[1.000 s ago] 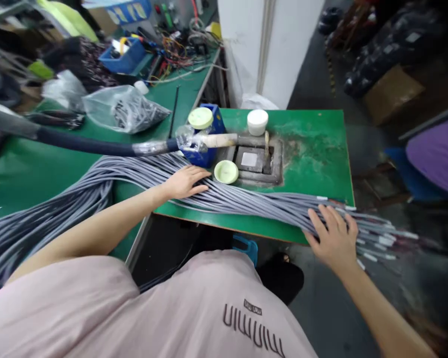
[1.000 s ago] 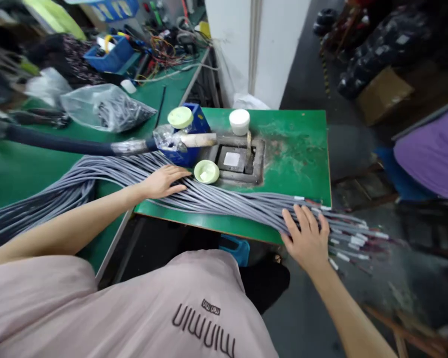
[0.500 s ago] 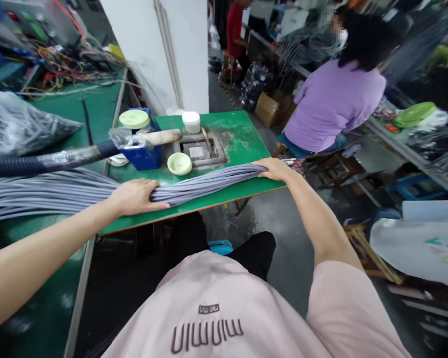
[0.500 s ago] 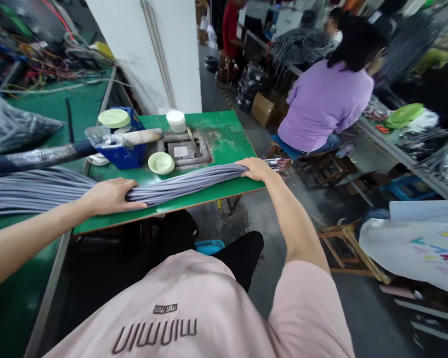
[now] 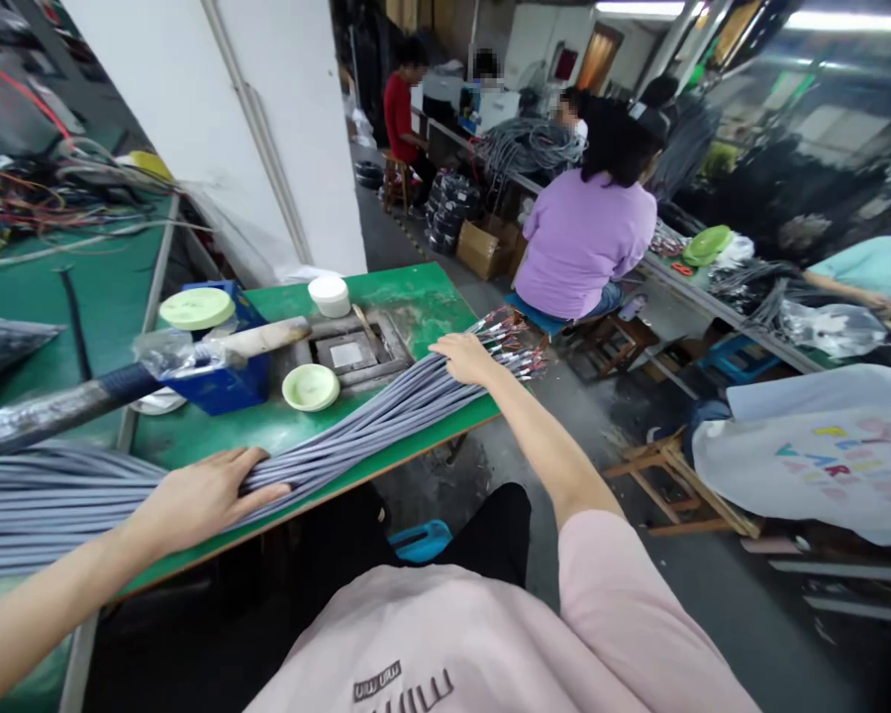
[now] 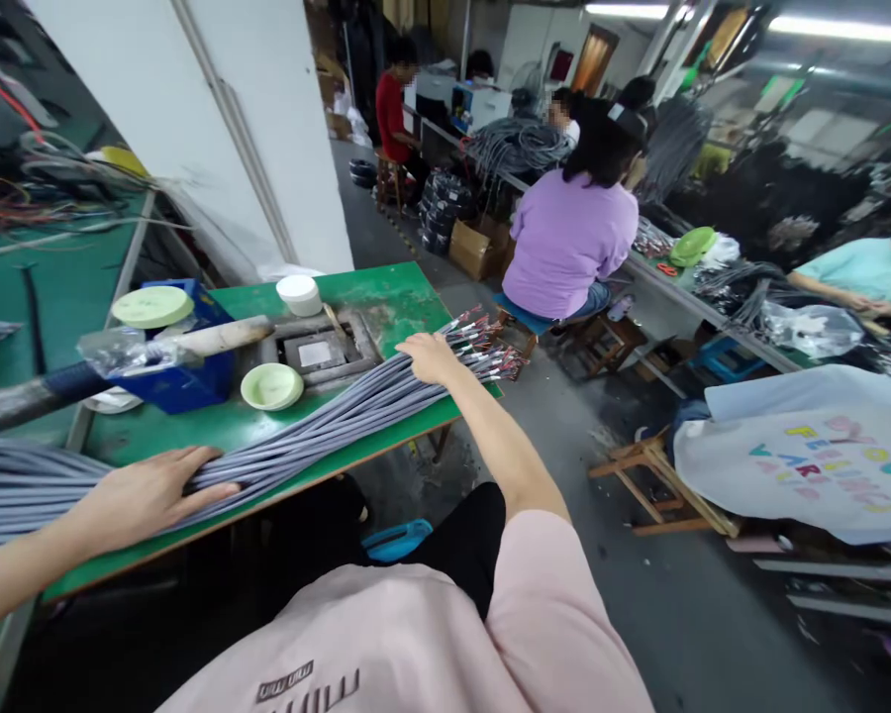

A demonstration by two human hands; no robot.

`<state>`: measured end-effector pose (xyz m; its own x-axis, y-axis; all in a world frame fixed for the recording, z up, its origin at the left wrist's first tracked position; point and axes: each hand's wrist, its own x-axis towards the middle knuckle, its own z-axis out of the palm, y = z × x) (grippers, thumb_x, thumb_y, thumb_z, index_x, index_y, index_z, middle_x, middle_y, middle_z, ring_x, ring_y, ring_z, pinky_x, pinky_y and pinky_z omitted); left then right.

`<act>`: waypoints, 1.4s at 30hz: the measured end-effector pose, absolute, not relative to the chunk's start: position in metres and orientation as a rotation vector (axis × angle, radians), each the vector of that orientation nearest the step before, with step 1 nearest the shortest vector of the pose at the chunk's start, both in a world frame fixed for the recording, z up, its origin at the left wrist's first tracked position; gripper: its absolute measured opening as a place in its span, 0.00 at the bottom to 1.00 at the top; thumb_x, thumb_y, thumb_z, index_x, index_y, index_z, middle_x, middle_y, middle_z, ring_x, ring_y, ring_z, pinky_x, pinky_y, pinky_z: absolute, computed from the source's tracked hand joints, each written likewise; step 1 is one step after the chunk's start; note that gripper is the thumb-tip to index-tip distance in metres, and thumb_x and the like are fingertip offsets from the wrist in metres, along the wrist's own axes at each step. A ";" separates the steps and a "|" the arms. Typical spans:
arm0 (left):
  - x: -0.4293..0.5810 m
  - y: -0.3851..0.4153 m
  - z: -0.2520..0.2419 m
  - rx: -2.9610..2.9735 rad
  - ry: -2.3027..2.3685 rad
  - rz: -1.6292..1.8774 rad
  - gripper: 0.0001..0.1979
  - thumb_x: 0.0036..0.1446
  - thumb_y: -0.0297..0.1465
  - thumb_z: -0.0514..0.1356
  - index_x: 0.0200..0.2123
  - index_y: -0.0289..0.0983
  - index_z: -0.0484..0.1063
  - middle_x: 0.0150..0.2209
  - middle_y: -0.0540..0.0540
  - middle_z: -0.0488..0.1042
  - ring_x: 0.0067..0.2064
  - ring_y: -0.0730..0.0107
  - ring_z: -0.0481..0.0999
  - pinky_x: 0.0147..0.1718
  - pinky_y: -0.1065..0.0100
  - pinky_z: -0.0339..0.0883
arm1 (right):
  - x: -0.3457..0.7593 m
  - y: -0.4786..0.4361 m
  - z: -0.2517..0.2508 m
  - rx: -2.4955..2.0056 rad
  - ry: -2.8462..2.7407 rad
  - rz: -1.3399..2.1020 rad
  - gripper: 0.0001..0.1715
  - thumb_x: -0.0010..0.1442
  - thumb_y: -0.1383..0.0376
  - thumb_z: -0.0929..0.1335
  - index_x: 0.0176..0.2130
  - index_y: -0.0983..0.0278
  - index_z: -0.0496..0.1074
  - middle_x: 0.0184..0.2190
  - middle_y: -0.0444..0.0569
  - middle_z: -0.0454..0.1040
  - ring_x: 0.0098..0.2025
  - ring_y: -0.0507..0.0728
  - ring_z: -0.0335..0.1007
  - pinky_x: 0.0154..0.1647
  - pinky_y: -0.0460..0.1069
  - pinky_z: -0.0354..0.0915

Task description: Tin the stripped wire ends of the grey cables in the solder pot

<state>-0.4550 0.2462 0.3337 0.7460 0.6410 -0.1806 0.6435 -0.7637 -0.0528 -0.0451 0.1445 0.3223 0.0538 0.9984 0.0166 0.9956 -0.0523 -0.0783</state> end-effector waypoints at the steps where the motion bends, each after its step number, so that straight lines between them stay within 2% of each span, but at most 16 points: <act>1: -0.455 0.248 0.333 2.916 1.086 -0.317 0.30 0.47 0.61 0.46 0.34 0.43 0.70 0.32 0.48 0.76 0.39 0.51 0.78 0.36 0.60 0.69 | -0.048 0.139 0.317 -2.173 -2.084 0.082 0.26 0.65 0.66 0.61 0.61 0.60 0.63 0.62 0.52 0.64 0.64 0.61 0.54 0.62 0.59 0.50; 3: -0.454 0.252 0.332 2.908 1.085 -0.379 0.29 0.48 0.61 0.45 0.32 0.43 0.68 0.32 0.47 0.76 0.38 0.50 0.78 0.35 0.60 0.69 | -0.052 0.130 0.309 -2.079 -2.004 0.132 0.26 0.66 0.57 0.62 0.61 0.63 0.63 0.62 0.54 0.63 0.65 0.62 0.54 0.63 0.61 0.48; 5: -0.454 0.254 0.334 2.910 1.098 -0.477 0.28 0.50 0.60 0.44 0.33 0.43 0.67 0.31 0.47 0.76 0.38 0.50 0.78 0.34 0.60 0.68 | -0.055 0.124 0.304 -2.036 -1.946 0.175 0.27 0.66 0.54 0.62 0.59 0.63 0.65 0.61 0.55 0.65 0.63 0.62 0.56 0.63 0.62 0.47; 9: -0.453 0.250 0.340 2.877 1.124 -0.625 0.28 0.56 0.56 0.42 0.37 0.41 0.67 0.31 0.45 0.77 0.37 0.51 0.78 0.33 0.61 0.67 | -0.059 0.119 0.297 -1.980 -1.901 0.151 0.24 0.66 0.54 0.62 0.57 0.63 0.68 0.58 0.54 0.69 0.61 0.62 0.60 0.64 0.63 0.44; 12: -0.448 0.241 0.347 2.893 1.119 -0.475 0.27 0.59 0.55 0.42 0.38 0.39 0.67 0.37 0.43 0.76 0.41 0.54 0.77 0.35 0.64 0.67 | -0.063 0.119 0.294 -1.968 -1.849 0.057 0.24 0.66 0.55 0.62 0.56 0.64 0.69 0.58 0.55 0.69 0.62 0.63 0.59 0.64 0.63 0.44; 17: -0.441 0.235 0.355 2.814 1.222 -0.502 0.29 0.59 0.55 0.42 0.39 0.38 0.68 0.36 0.39 0.77 0.39 0.51 0.77 0.35 0.63 0.66 | -0.067 0.102 0.290 -1.713 -2.030 -0.019 0.31 0.60 0.47 0.66 0.54 0.64 0.71 0.55 0.56 0.71 0.59 0.65 0.62 0.63 0.61 0.48; 20: -0.441 0.234 0.356 2.820 1.250 -0.516 0.29 0.59 0.55 0.42 0.38 0.37 0.69 0.37 0.37 0.78 0.40 0.50 0.77 0.35 0.63 0.65 | -0.060 0.087 0.281 -1.739 -2.112 -0.066 0.29 0.60 0.51 0.67 0.55 0.64 0.70 0.55 0.58 0.71 0.56 0.67 0.63 0.60 0.63 0.52; 24: -0.443 0.233 0.355 2.850 1.227 -0.512 0.29 0.60 0.54 0.40 0.37 0.37 0.68 0.37 0.37 0.77 0.40 0.49 0.77 0.33 0.63 0.63 | -0.042 0.079 0.274 -1.766 -2.125 -0.155 0.19 0.63 0.61 0.65 0.51 0.65 0.71 0.54 0.58 0.71 0.54 0.66 0.65 0.56 0.61 0.57; 27: -0.443 0.235 0.354 2.837 1.223 -0.486 0.30 0.60 0.54 0.39 0.36 0.37 0.68 0.35 0.37 0.77 0.39 0.48 0.77 0.31 0.63 0.62 | -0.038 0.080 0.283 -1.730 -2.130 -0.187 0.17 0.63 0.62 0.64 0.50 0.64 0.72 0.57 0.57 0.69 0.57 0.65 0.63 0.57 0.61 0.56; 29: -0.443 0.236 0.353 2.826 1.232 -0.461 0.30 0.60 0.55 0.40 0.36 0.37 0.68 0.35 0.38 0.77 0.39 0.48 0.77 0.30 0.63 0.62 | -0.047 0.083 0.291 -1.732 -2.122 -0.190 0.22 0.62 0.56 0.66 0.52 0.64 0.70 0.59 0.58 0.65 0.60 0.66 0.59 0.59 0.61 0.54; 32: -0.444 0.236 0.352 2.818 1.251 -0.406 0.29 0.60 0.55 0.41 0.35 0.38 0.68 0.34 0.38 0.77 0.38 0.50 0.77 0.31 0.63 0.62 | -0.079 0.094 0.298 -1.725 -2.163 -0.155 0.38 0.56 0.46 0.68 0.56 0.67 0.66 0.60 0.61 0.64 0.61 0.68 0.56 0.61 0.62 0.50; 34: -0.445 0.235 0.351 2.817 1.256 -0.351 0.28 0.59 0.55 0.43 0.35 0.38 0.68 0.34 0.39 0.76 0.38 0.52 0.77 0.32 0.64 0.63 | -0.104 0.104 0.298 -1.702 -2.202 -0.125 0.40 0.56 0.44 0.69 0.57 0.67 0.65 0.60 0.62 0.64 0.61 0.69 0.56 0.62 0.63 0.48; 36: -0.447 0.234 0.351 2.822 1.249 -0.301 0.27 0.59 0.55 0.44 0.35 0.38 0.68 0.35 0.40 0.76 0.38 0.53 0.76 0.33 0.64 0.62 | -0.125 0.114 0.298 -1.669 -2.221 -0.088 0.34 0.58 0.48 0.69 0.55 0.67 0.67 0.59 0.61 0.65 0.60 0.67 0.58 0.61 0.62 0.48; 38: -0.448 0.233 0.349 2.832 1.240 -0.265 0.26 0.59 0.55 0.45 0.35 0.38 0.67 0.35 0.40 0.75 0.39 0.54 0.76 0.33 0.65 0.62 | -0.136 0.123 0.301 -1.634 -2.216 -0.039 0.24 0.59 0.53 0.69 0.49 0.67 0.70 0.57 0.58 0.68 0.58 0.65 0.60 0.59 0.59 0.52; 40: -0.450 0.234 0.348 2.837 1.231 -0.234 0.25 0.59 0.54 0.46 0.35 0.38 0.66 0.36 0.41 0.75 0.40 0.55 0.75 0.34 0.65 0.62 | -0.140 0.129 0.309 -1.628 -2.227 0.021 0.17 0.61 0.57 0.68 0.44 0.66 0.72 0.52 0.57 0.72 0.55 0.63 0.63 0.54 0.55 0.55; 42: -0.452 0.235 0.346 2.827 1.233 -0.195 0.25 0.60 0.53 0.45 0.35 0.38 0.65 0.35 0.41 0.74 0.40 0.56 0.75 0.34 0.65 0.62 | -0.141 0.133 0.320 -1.683 -2.258 0.071 0.13 0.63 0.59 0.67 0.42 0.67 0.71 0.45 0.57 0.76 0.49 0.62 0.68 0.47 0.53 0.58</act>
